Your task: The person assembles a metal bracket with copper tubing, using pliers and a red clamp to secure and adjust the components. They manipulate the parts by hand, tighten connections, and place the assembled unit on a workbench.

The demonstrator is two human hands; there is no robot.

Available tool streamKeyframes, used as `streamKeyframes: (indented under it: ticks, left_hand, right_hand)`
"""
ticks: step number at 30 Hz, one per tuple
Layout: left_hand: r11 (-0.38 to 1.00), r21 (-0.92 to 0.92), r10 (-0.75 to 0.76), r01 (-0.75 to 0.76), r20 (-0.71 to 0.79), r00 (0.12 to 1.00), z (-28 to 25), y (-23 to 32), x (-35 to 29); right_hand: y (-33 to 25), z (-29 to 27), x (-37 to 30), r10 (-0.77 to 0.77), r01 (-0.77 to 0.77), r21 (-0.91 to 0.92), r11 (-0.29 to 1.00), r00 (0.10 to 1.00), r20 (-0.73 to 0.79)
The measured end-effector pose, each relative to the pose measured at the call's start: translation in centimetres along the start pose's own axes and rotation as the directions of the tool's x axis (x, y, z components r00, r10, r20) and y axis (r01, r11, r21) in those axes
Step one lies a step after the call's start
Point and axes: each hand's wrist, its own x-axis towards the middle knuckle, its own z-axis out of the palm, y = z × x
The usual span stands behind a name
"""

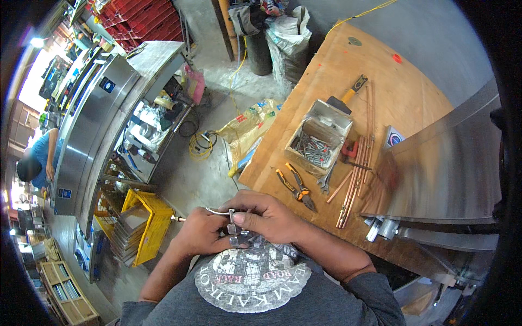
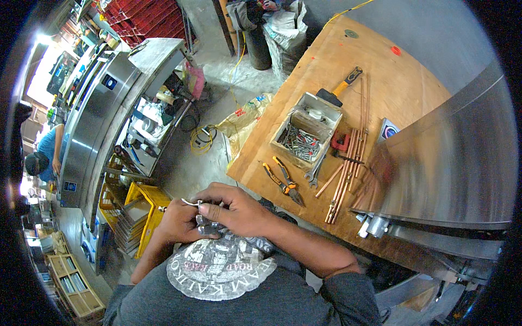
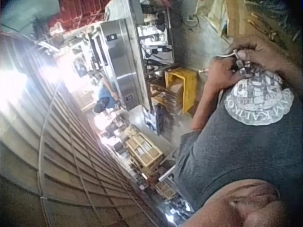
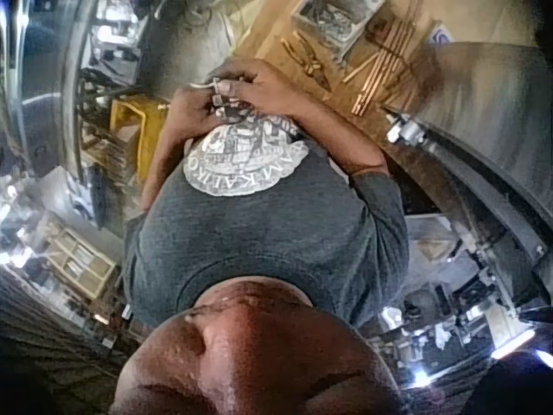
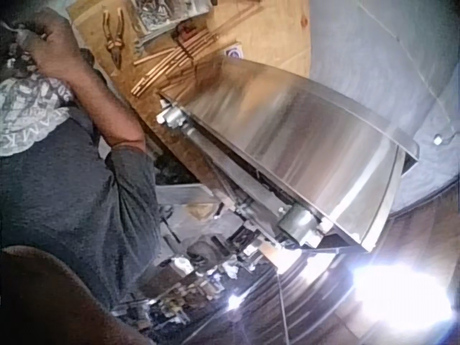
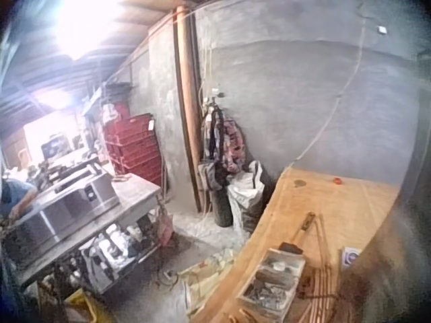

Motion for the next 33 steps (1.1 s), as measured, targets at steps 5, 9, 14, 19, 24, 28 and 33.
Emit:
streamKeyframes:
  ticks: [5,9,14,19,24,28,33]
  left_hand:
    - [0.984,-0.174,0.05,-0.048,0.007,0.999,0.5,-1.5,-0.2]
    - [0.944,-0.33,0.039,0.0,0.11,0.993,0.0,-1.7,-0.1]
    - [0.868,-0.494,0.175,-0.045,0.222,0.959,0.2,-3.6,1.0]
    - [0.875,-0.484,0.101,0.023,0.228,0.968,0.6,-3.6,1.2]
    - [0.866,-0.478,-0.067,0.146,0.179,0.982,0.6,-2.8,0.7]
    - [0.899,-0.438,0.089,0.001,0.186,0.978,0.6,-3.7,1.0]
    - [0.924,-0.375,0.152,-0.078,0.171,0.974,0.7,-4.3,0.9]
  right_hand:
    - [0.4,0.2,-0.4,0.02,-0.048,0.284,0.958,0.995,0.099]
    - [-0.4,-0.6,-0.5,0.021,-0.068,0.269,0.961,0.984,0.174]
    - [-1.0,-1.1,0.1,-0.028,0.011,0.05,0.999,0.941,0.338]
    - [-1.3,-0.8,0.7,0.037,-0.018,-0.052,0.998,0.917,0.397]
    - [-1.1,-0.3,0.7,-0.145,0.184,-0.134,0.974,0.956,0.255]
    - [-0.7,-1.5,0.8,-0.063,0.067,-0.001,0.998,0.951,0.302]
    - [-1.7,-1.6,1.2,0.166,-0.129,-0.159,0.979,0.954,0.249]
